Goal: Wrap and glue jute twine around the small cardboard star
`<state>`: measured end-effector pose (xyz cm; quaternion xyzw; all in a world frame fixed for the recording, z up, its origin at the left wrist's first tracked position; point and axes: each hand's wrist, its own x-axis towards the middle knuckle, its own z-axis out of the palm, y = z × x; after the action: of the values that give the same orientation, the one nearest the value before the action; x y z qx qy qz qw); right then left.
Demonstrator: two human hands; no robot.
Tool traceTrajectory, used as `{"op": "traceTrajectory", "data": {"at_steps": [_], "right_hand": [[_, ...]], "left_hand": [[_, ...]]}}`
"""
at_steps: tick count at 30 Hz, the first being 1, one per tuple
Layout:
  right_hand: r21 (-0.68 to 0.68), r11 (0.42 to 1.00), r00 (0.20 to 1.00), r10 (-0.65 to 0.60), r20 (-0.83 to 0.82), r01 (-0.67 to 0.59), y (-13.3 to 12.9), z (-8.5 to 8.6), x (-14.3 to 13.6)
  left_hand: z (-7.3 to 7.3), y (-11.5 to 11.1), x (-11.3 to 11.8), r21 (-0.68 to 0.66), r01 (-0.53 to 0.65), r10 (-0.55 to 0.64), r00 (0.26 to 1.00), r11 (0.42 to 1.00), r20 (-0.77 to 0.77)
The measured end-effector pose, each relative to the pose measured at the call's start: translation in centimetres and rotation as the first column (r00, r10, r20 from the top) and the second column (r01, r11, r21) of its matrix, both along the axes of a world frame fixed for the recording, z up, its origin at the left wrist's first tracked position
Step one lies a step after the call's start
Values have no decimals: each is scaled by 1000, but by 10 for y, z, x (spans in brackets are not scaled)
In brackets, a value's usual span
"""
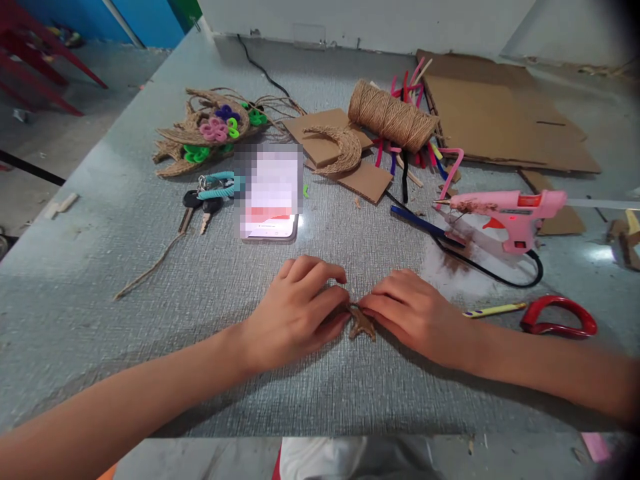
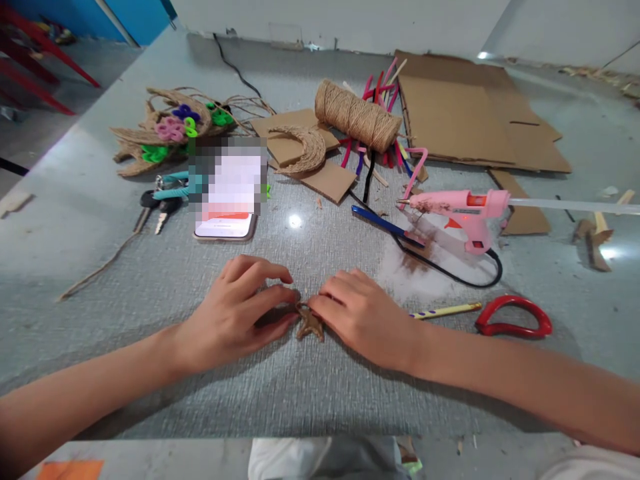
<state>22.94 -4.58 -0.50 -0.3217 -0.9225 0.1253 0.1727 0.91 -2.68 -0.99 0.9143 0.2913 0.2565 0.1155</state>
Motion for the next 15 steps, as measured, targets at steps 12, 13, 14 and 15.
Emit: {"op": "traceTrajectory", "data": {"at_steps": [12,13,14,15], "right_hand": [[175,984,999,38,28,-43,-2,-5,-2],[169,985,999,33,25,-36,-2,-5,-2],[164,986,999,27,24,-31,-3,-5,-2],[163,986,999,23,22,-27,-3,-6,-2]], "left_hand": [[1,-2,1,-226,7,14,995,974,94],[1,-2,1,-220,8,14,995,976,100],[0,-2,1,-214,9,13,995,977,104],[0,-2,1,-210,10,13,994,978,107]]}}
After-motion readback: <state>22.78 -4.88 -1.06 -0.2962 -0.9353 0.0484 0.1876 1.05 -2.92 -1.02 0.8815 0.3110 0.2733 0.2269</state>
